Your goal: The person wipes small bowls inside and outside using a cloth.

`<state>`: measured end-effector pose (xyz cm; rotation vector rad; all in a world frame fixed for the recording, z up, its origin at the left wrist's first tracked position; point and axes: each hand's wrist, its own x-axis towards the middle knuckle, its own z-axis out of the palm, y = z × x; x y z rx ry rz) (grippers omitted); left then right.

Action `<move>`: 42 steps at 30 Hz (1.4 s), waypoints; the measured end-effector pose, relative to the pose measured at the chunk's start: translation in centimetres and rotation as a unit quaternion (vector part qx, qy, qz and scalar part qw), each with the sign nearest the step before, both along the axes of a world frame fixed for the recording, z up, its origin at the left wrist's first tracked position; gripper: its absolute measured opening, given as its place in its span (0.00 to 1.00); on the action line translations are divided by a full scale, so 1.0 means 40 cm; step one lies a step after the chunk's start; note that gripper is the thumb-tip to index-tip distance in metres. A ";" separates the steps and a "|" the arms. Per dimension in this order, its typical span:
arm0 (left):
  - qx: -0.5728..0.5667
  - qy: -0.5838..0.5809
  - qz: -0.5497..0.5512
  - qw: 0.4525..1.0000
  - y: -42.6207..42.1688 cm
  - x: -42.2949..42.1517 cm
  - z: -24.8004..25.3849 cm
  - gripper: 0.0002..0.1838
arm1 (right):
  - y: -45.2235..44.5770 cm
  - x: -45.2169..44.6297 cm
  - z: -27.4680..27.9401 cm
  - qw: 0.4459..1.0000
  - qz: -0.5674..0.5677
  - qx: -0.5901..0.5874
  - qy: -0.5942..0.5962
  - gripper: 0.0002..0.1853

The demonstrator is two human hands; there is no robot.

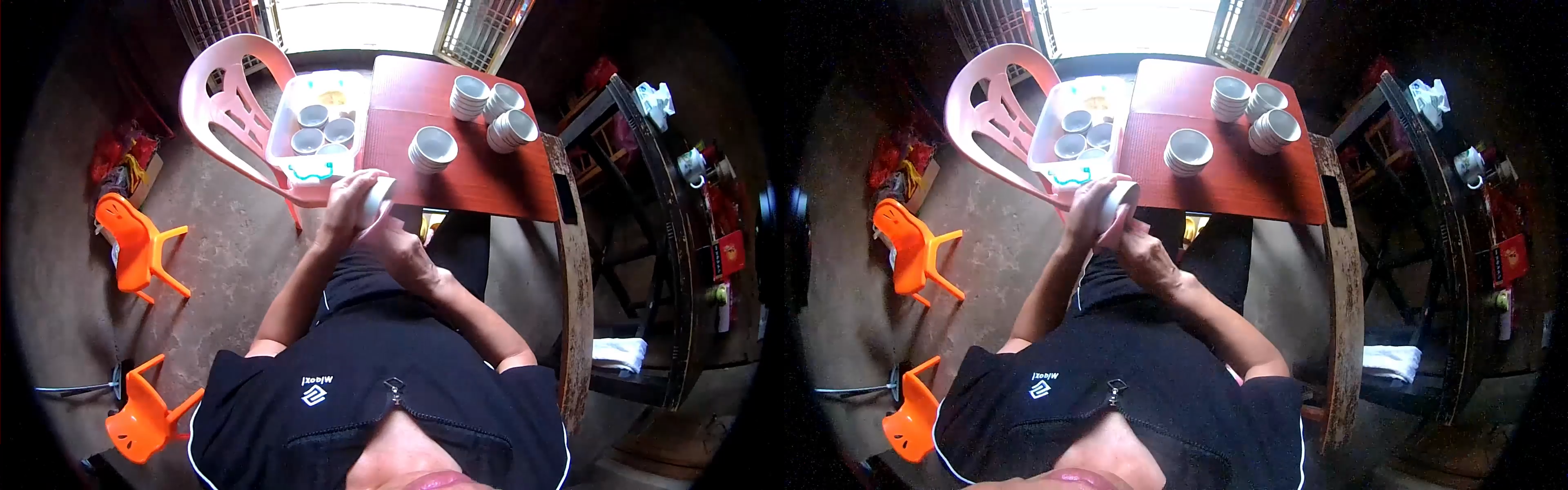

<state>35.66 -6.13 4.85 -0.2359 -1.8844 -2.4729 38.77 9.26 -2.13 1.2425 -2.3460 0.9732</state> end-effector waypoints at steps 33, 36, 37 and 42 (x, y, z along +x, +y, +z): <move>0.271 -0.230 -0.203 0.912 -0.029 0.007 -0.012 0.27 | -0.021 0.033 0.156 0.996 0.075 -0.056 0.004 0.25; 0.273 -0.184 -0.152 0.932 -0.019 0.018 -0.032 0.26 | -0.011 0.007 0.159 0.994 0.055 -0.008 0.091 0.26; 0.234 -0.138 -0.140 0.952 -0.043 -0.007 -0.070 0.24 | -0.006 -0.002 0.164 0.992 0.028 0.032 0.120 0.28; 0.250 -0.179 -0.157 0.938 -0.032 0.011 0.016 0.21 | -0.006 0.025 0.191 0.995 0.068 0.079 0.002 0.27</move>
